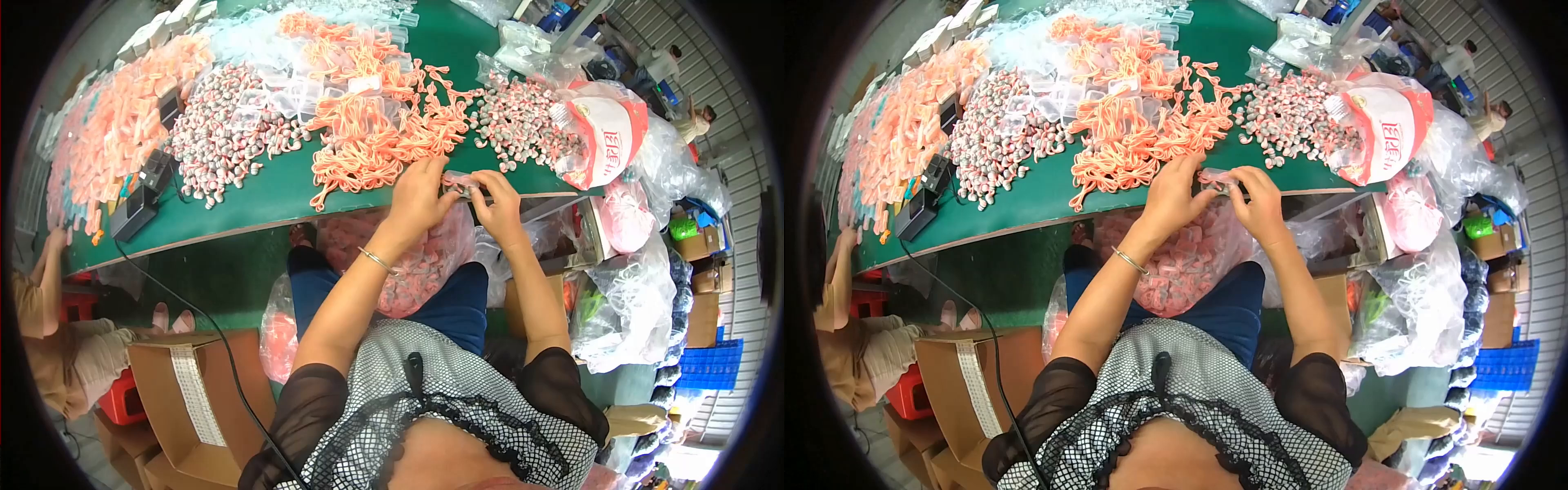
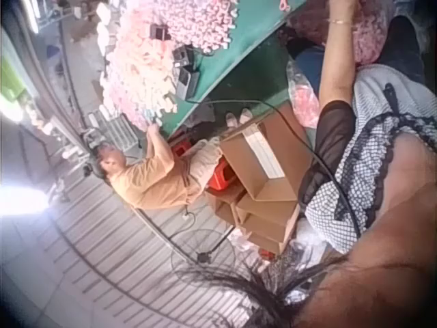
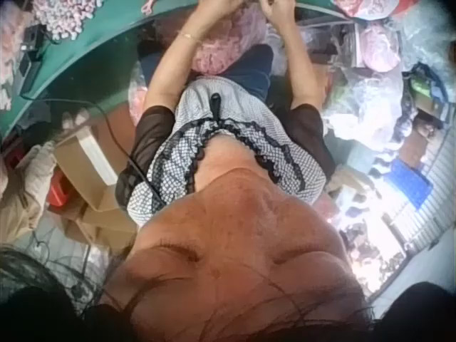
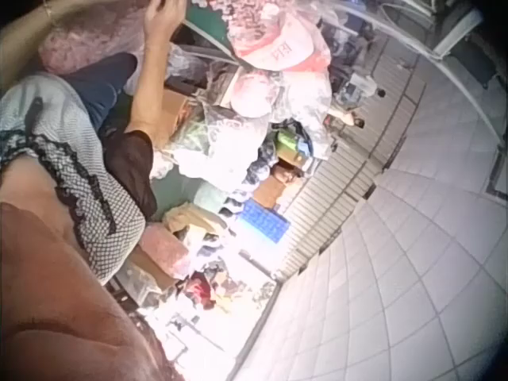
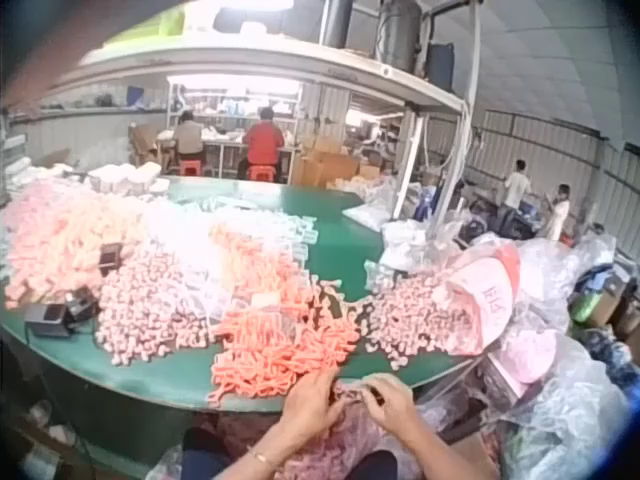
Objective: Sorting and bagging small pink plastic parts at a workshop table.
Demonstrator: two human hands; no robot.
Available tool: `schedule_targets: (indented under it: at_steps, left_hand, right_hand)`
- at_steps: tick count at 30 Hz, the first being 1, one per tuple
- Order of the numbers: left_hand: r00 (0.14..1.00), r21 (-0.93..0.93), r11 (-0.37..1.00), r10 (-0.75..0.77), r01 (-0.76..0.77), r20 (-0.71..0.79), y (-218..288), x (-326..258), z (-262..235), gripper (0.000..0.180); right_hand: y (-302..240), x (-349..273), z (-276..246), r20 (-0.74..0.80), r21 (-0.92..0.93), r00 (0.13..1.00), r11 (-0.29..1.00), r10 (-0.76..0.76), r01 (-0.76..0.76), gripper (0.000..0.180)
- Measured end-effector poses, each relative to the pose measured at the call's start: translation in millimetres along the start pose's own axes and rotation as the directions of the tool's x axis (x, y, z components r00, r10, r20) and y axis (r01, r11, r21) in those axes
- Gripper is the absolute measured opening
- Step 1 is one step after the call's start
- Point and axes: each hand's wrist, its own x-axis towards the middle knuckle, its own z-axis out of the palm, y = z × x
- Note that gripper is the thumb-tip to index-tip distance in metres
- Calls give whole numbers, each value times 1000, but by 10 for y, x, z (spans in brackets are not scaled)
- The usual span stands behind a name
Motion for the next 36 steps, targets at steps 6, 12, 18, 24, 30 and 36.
schedule_targets:
  at_steps: [6,12,18,24,30,36]
  left_hand:
    - [992,150,981,-122,120,6,46,-15,-80,27]
    - [983,140,973,-185,185,-17,51,-1,-38,17]
    - [955,102,951,-283,292,-90,127,21,59,16]
    - [969,109,967,-214,228,-126,118,-35,69,13]
    - [949,125,946,-283,301,-141,170,3,83,13]
    - [957,151,959,-207,240,-203,197,-90,102,12]
  right_hand:
    - [-97,-60,104,-61,9,998,1000,-15,16,22]
    - [-131,-83,124,-117,-4,993,999,-32,31,21]
    - [-98,-90,120,-151,-37,986,997,-67,62,21]
    - [-97,-115,121,-139,-45,986,995,-90,85,21]
    - [-74,-137,152,-159,-43,981,993,-116,110,23]
    - [-46,-152,171,-169,-45,976,990,-138,132,25]
